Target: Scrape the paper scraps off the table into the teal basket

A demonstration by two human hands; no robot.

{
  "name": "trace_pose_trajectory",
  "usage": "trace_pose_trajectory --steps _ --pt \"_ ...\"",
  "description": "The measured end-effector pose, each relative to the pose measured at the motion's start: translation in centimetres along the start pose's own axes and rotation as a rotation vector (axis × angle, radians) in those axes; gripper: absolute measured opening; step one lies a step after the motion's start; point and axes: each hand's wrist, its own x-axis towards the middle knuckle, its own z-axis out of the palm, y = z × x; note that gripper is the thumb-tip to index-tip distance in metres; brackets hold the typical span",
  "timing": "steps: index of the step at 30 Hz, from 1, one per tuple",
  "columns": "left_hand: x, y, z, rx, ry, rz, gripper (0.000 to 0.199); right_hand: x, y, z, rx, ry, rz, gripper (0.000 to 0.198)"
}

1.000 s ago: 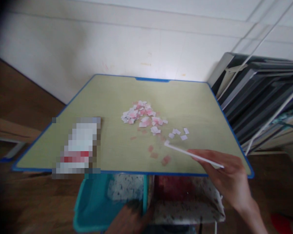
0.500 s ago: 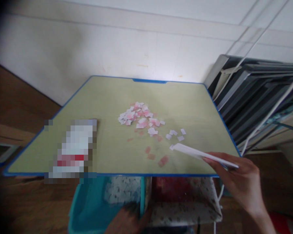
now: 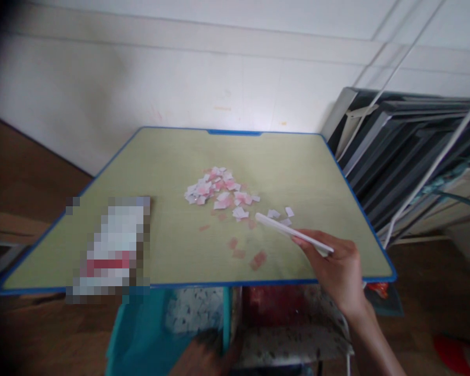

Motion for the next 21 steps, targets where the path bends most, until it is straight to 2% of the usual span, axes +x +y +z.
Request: trace_pose_trajectory --steps 3,7,10,17,21 --pt "-0.1 0.0 0.2 0.001 -0.013 0.021 0.048 -0.2 -0.1 -1.1 0.013 -0.067 0.028 0.011" --pt "0.0 0.0 0.0 0.027 -0.024 0.033 0.047 -0.8 -0.1 -2.2 -0.002 0.047 0.18 0.008" --pt "0.1 0.0 -0.1 0.019 -0.034 0.03 0.047 -0.9 0.4 -1.5 0.03 0.097 0.231 0.01" --pt "0.0 0.0 0.1 0.002 -0.054 0.042 0.043 -0.3 1.6 1.3 0.05 0.201 0.203 0.009" --pt "0.0 0.0 0.3 0.012 -0.027 0.044 0.046 -0.1 1.1 2.0 0.096 0.081 0.061 0.008"
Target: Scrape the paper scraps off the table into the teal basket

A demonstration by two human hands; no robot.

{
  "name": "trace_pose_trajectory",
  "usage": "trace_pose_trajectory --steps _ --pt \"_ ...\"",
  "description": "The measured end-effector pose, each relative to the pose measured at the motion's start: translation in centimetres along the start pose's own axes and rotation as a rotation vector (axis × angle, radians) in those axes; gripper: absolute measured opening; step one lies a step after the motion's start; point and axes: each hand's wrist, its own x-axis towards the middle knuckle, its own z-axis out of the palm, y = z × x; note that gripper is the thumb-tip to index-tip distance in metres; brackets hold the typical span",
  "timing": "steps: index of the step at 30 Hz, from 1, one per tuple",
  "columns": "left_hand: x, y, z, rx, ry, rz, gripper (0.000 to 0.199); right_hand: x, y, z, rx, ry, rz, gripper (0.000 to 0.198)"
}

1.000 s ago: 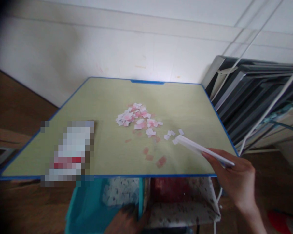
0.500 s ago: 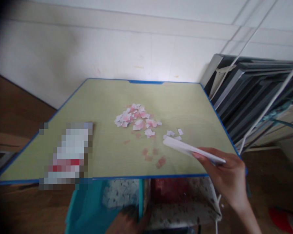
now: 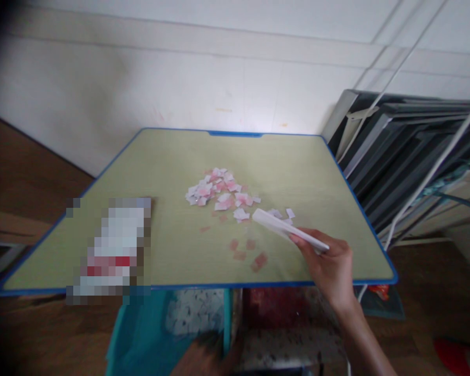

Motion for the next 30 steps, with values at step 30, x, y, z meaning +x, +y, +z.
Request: trace_pose_trajectory --steps 30 --pt "0.2 0.0 0.7 -0.017 0.018 -0.005 0.05 1.7 -0.1 0.6 0.096 -0.195 -0.205 0.008"
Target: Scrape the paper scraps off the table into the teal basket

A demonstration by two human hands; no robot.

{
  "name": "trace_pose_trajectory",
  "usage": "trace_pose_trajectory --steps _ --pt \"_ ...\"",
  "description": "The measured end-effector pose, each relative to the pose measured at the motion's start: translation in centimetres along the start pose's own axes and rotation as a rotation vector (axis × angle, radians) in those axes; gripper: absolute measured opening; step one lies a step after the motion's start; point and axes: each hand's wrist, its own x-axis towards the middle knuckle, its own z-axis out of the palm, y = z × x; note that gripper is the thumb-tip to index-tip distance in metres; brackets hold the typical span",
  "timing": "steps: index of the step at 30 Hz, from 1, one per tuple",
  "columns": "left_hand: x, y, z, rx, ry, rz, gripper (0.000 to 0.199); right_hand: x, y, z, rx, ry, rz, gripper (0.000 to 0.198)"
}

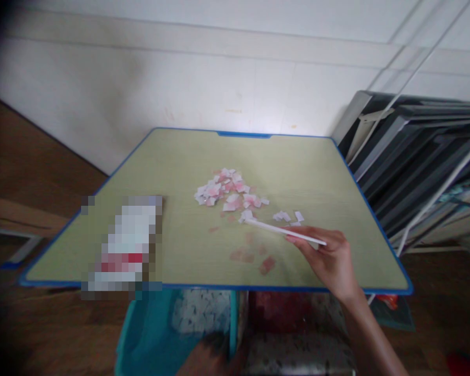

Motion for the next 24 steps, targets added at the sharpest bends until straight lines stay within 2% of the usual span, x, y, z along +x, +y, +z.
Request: trace_pose_trajectory --steps 6,16,18,22,24 --pt "-0.1 0.1 0.1 -0.008 0.054 -0.015 0.043 0.4 0.1 0.6 -0.001 -0.034 -0.029 0.01" --pt "0.0 0.0 -0.2 -0.015 -0.004 0.008 0.041 -0.8 -0.8 -2.8 0.108 -0.329 -0.101 0.026" --pt "0.0 0.0 -0.1 -0.015 -0.011 0.011 0.04 -0.9 -0.8 -3.0 0.1 -0.29 -0.073 0.024" --pt "0.1 0.0 -0.1 -0.019 -0.046 0.01 0.042 -0.6 -0.6 -2.2 0.032 -0.079 -0.02 0.016" --pt "0.1 0.1 -0.3 -0.027 -0.061 0.009 0.04 -0.4 -0.3 -1.7 0.025 -0.074 -0.034 0.013"
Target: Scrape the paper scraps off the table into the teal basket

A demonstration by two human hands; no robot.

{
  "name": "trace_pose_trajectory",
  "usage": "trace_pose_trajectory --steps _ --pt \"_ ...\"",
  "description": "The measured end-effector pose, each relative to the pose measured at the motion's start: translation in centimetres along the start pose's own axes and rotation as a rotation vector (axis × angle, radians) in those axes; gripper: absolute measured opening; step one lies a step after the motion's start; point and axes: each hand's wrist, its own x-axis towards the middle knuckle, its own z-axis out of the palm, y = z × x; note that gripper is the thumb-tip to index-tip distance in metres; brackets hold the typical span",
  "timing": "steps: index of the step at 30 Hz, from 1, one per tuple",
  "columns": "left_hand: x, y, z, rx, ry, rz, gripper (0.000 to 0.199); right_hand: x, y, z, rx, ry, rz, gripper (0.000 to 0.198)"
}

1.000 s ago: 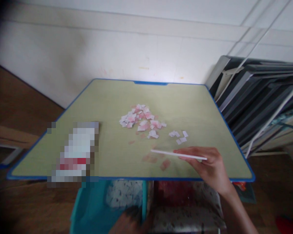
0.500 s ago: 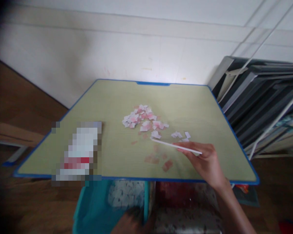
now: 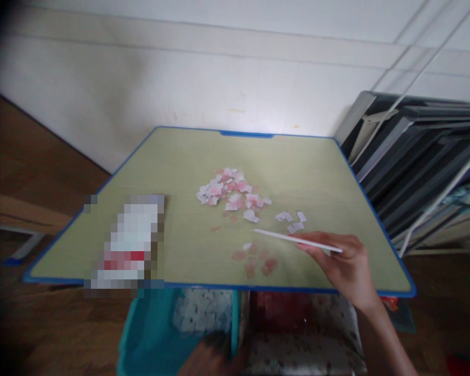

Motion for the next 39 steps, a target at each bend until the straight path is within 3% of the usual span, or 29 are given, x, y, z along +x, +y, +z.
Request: trace_pose_trajectory --steps 9,12,15,20,26,30,36,39 --pt "0.0 0.1 -0.8 -0.025 -0.091 -0.004 0.04 -0.2 -0.6 -1.6 -0.019 -0.169 -0.011 0.018" --pt "0.1 0.1 -0.8 -0.025 -0.113 -0.009 0.039 0.0 -1.0 -2.1 -0.024 -0.162 0.012 0.019" --pt "0.1 0.1 -0.9 -0.02 -0.105 -0.015 0.044 0.4 -1.3 -1.6 0.034 -0.148 -0.023 0.018" --pt "0.1 0.0 -1.1 -0.008 -0.068 0.001 0.042 1.5 -1.2 -0.2 0.1 -0.257 -0.079 0.017" --pt "0.1 0.0 -1.0 0.014 -0.068 0.007 0.036 1.6 -0.8 0.3 -0.03 -0.025 0.013 0.009" --pt "0.1 0.1 -1.2 0.018 -0.063 -0.001 0.039 0.0 0.4 -0.3 -0.108 0.102 0.152 0.004" --pt "0.2 -0.1 -1.2 0.023 -0.075 0.0 0.039 -2.2 0.7 -0.9 -0.069 0.024 0.154 0.006" --pt "0.2 -0.1 -0.8 0.033 -0.046 0.002 0.043 -1.8 0.0 -0.1 -0.053 0.084 0.17 0.006"
